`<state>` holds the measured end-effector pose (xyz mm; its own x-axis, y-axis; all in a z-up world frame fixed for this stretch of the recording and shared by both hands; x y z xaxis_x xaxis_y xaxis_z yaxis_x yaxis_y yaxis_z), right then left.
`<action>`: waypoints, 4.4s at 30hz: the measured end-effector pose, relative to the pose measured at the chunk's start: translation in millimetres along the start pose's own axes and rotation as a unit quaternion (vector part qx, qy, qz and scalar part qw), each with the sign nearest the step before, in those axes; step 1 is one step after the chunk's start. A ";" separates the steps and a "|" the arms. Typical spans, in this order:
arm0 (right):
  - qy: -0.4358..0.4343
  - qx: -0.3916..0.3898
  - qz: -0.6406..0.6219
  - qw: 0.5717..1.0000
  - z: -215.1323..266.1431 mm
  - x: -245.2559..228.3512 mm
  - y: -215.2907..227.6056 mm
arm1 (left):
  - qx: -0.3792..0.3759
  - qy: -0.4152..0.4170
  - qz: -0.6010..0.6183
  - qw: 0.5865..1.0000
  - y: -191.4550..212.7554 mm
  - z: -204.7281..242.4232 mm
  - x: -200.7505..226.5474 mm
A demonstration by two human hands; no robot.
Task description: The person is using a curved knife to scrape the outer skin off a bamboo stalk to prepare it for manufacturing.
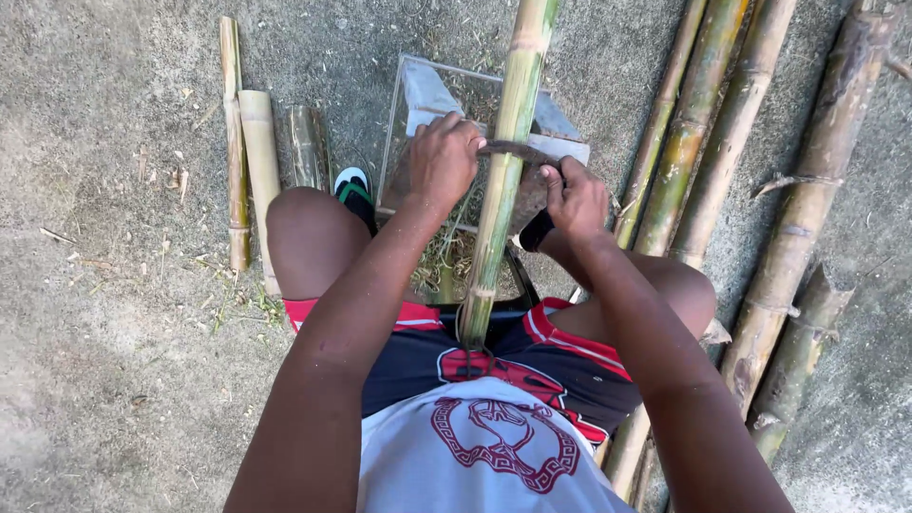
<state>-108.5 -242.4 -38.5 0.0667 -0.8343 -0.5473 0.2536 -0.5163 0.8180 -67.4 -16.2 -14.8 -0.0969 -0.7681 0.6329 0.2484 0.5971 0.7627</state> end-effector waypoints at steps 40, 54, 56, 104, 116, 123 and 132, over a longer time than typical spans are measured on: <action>-0.060 -0.012 -0.001 0.998 -110.4 8.1 45.9 | -0.032 0.029 -0.047 0.998 -1.4 -127.2 -17.7; -0.076 -0.177 -0.111 0.975 56.2 8.4 -53.9 | -0.145 -0.024 -0.093 0.985 -30.0 65.3 -6.0; -0.038 -0.164 -0.107 0.980 97.1 14.9 -68.2 | -0.241 0.010 -0.076 0.967 -37.2 109.9 -2.8; -0.106 -0.056 -0.106 0.987 -135.3 13.5 47.3 | 0.042 0.009 0.033 0.999 9.1 -130.1 -31.8; -0.038 -0.010 0.015 0.999 -208.1 7.2 71.8 | 0.078 0.028 0.029 0.996 22.1 -206.0 -50.0; 0.019 0.004 0.032 0.999 -185.5 21.1 58.7 | 0.055 0.032 0.019 0.998 14.9 -180.9 -46.6; -0.022 -0.138 -0.004 0.990 -112.6 -2.4 42.4 | -0.142 0.107 0.018 0.984 -3.0 -92.6 -45.3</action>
<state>10.8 -240.5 -22.4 0.0231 -0.8412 -0.5403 0.5082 -0.4555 0.7309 25.5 -4.5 -58.1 0.1138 -0.7963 0.5941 0.5096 0.5601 0.6531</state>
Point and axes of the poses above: each hand's wrist, its own z-axis away from the middle knuckle, its own y-axis out of the back of the hand, x = y × z, the point moved 10 cm from there along -z, towards the middle knuckle, and after that the axes turned 13 degrees about -x, right-handed, at the moved point
